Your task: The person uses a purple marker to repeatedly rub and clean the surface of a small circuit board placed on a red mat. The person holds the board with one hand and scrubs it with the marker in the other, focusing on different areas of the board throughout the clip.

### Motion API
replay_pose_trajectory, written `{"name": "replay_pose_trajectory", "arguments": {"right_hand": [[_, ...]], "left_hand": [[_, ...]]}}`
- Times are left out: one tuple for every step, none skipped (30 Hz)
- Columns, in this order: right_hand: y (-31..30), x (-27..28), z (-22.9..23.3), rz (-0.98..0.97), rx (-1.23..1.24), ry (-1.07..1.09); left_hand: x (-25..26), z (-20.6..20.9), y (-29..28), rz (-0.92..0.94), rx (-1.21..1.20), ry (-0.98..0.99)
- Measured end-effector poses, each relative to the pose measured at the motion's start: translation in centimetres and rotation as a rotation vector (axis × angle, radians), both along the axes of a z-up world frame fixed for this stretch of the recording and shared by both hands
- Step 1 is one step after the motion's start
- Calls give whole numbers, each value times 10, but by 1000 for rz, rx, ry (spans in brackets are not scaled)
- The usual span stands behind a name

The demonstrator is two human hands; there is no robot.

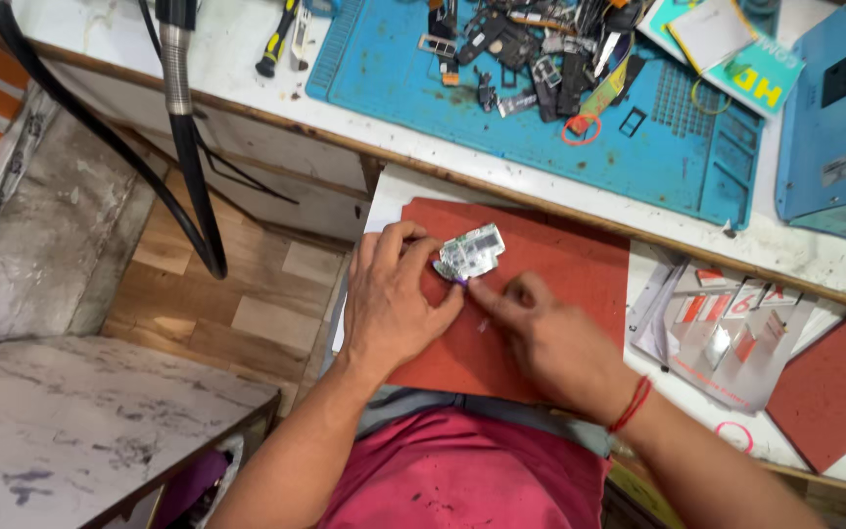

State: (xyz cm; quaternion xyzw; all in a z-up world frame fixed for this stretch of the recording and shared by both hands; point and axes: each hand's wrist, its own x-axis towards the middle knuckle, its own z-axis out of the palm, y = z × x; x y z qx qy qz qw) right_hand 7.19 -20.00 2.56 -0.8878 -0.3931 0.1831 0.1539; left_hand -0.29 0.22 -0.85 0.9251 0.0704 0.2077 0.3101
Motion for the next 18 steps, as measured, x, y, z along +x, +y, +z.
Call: {"name": "replay_pose_trajectory", "arguments": {"right_hand": [[-2, 4, 1, 74, 14, 2], [-1, 12, 1, 67, -14, -23], [1, 28, 1, 64, -41, -62], [2, 37, 2, 62, -68, -101], [1, 38, 1, 110, 19, -103], [1, 34, -1, 158, 105, -103], [2, 35, -2, 219, 190, -94], [1, 40, -2, 170, 172, -134], [-3, 40, -2, 115, 155, -158], [-7, 41, -3, 60, 137, -182], [-10, 39, -5, 101, 111, -122], [-15, 39, -4, 143, 84, -61], [-16, 42, -4, 175, 63, -22], [-16, 40, -5, 151, 85, -60], [-15, 35, -6, 119, 103, -96], [-13, 33, -7, 86, 120, -132], [-14, 31, -8, 98, 143, -128], [-14, 34, -8, 109, 167, -123]], "left_hand": [[-1, -1, -1, -4, 1, -6], [-5, -2, -2, -6, -5, 3], [-4, -2, -2, -3, -11, -1], [-3, -2, -2, 0, -16, -6], [-3, -1, -3, 5, -25, 3], [-3, -1, -2, 9, -33, 12], [-4, -1, -2, 28, -45, 25], [-2, -3, -1, 35, -37, -7], [-4, -5, -1, 38, -29, -20], [-4, -6, -3, 40, -20, -33], [-6, -7, -2, 42, -14, -22], [-6, -6, -3, 43, -8, -11], [-1, -4, -2, 32, 5, -20], [0, -2, -2, 27, 8, 1], [-2, 0, -2, 14, 7, 24], [0, 2, -2, 1, 7, 47], [-2, 0, -3, 4, 13, 47], [-3, -2, -3, 7, 19, 48]]}}
